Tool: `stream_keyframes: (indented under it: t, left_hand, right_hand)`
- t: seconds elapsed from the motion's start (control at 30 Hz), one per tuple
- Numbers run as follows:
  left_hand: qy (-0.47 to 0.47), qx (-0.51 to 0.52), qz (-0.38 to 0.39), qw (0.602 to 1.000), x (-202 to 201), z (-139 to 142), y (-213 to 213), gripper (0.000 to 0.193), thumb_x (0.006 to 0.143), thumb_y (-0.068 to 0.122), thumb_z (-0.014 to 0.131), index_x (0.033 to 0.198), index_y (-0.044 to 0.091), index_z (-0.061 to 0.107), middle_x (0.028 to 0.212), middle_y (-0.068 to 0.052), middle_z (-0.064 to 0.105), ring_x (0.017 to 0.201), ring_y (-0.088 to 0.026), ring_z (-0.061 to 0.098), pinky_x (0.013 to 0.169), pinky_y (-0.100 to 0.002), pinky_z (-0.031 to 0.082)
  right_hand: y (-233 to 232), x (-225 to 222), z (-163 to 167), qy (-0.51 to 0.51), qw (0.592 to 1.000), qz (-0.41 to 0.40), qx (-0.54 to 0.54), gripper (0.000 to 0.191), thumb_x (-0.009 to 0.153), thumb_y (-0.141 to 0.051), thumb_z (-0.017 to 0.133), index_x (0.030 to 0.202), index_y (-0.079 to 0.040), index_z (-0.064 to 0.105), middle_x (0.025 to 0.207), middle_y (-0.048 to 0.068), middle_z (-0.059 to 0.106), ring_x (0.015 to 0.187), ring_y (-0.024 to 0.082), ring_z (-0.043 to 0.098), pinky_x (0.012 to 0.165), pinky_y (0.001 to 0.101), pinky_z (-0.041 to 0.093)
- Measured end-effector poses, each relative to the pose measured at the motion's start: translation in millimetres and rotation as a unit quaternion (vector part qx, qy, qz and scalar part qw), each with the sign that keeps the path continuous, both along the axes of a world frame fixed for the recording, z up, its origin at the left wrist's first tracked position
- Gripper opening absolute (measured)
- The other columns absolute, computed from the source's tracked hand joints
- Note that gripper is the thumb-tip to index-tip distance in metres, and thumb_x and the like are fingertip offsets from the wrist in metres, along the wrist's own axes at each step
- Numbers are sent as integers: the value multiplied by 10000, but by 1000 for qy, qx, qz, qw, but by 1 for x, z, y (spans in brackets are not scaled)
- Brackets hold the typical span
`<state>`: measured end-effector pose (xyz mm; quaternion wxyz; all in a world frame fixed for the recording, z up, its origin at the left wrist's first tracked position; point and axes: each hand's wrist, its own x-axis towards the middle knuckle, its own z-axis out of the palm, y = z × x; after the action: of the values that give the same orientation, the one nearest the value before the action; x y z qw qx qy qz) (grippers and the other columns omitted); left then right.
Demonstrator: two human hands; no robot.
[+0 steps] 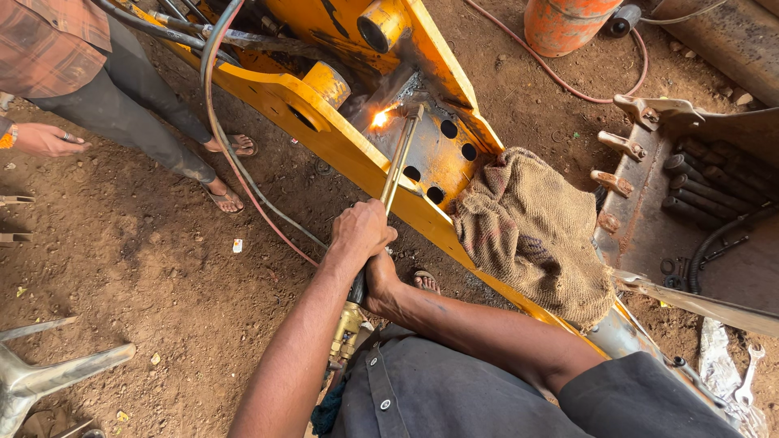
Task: The person uses a cutting torch to cut through a metal component on a piece of heavy machinery, moving the flame along the surface until the piece separates.
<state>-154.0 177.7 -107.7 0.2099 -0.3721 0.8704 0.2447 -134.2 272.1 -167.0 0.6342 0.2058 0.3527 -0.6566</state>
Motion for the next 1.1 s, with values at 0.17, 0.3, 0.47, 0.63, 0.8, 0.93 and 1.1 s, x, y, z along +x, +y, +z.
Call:
stream_keyframes:
  t: [0.17,0.3,0.47,0.63,0.8,0.93,1.1]
  left_hand:
    - [-3,3,0,1000,-1,1,0,447,889,366,789,1113,-9,692,904,-173,753,759,-263,755,683,-378,638]
    - [13,-20,-9,1000,-1,2,1,473,858,363,814,1105,-20,691,930,-208,748,816,-299,754,732,-406,632]
    - [8,-11,-3,1000,-2,5,0,458,859,354,805,1103,-18,697,939,-213,754,831,-309,765,746,-415,636]
    - [5,-5,-1,1000,-1,5,0,438,863,346,801,1093,-15,709,938,-208,760,827,-303,768,745,-408,637]
    - [2,-10,-3,1000,-2,4,0,480,866,362,805,1123,-25,682,944,-209,752,824,-302,766,720,-404,639]
    - [-1,-12,-7,1000,-2,2,0,488,871,365,803,1130,-28,675,946,-207,753,819,-299,764,715,-401,638]
    - [-4,-9,-6,1000,-1,2,-1,466,879,353,795,1128,-24,681,946,-204,754,811,-296,762,713,-403,638]
  right_hand:
    - [1,0,-5,4,1000,1,-16,448,1061,-432,412,1198,-28,551,1013,140,674,815,248,722,706,446,652]
    - [0,0,-11,6,1000,-3,-11,435,1062,-428,425,1199,-33,546,1014,143,677,816,259,722,712,456,648]
    - [0,0,-16,4,1000,0,-5,452,1051,-452,433,1202,-43,553,1016,142,683,815,262,725,710,458,648]
    - [1,1,-13,7,1000,-2,-8,456,1054,-458,436,1205,-43,549,1014,134,674,815,253,719,710,458,643]
    - [-1,0,-4,2,1000,-3,3,463,1058,-468,419,1194,-43,541,1000,127,658,804,240,706,694,450,639]
    - [-1,-1,4,6,1000,4,8,461,1059,-461,403,1198,-42,538,1001,126,651,798,235,703,685,444,636]
    - [-1,-1,7,8,1000,10,13,453,1055,-462,403,1196,-50,530,998,122,647,794,234,701,683,444,635]
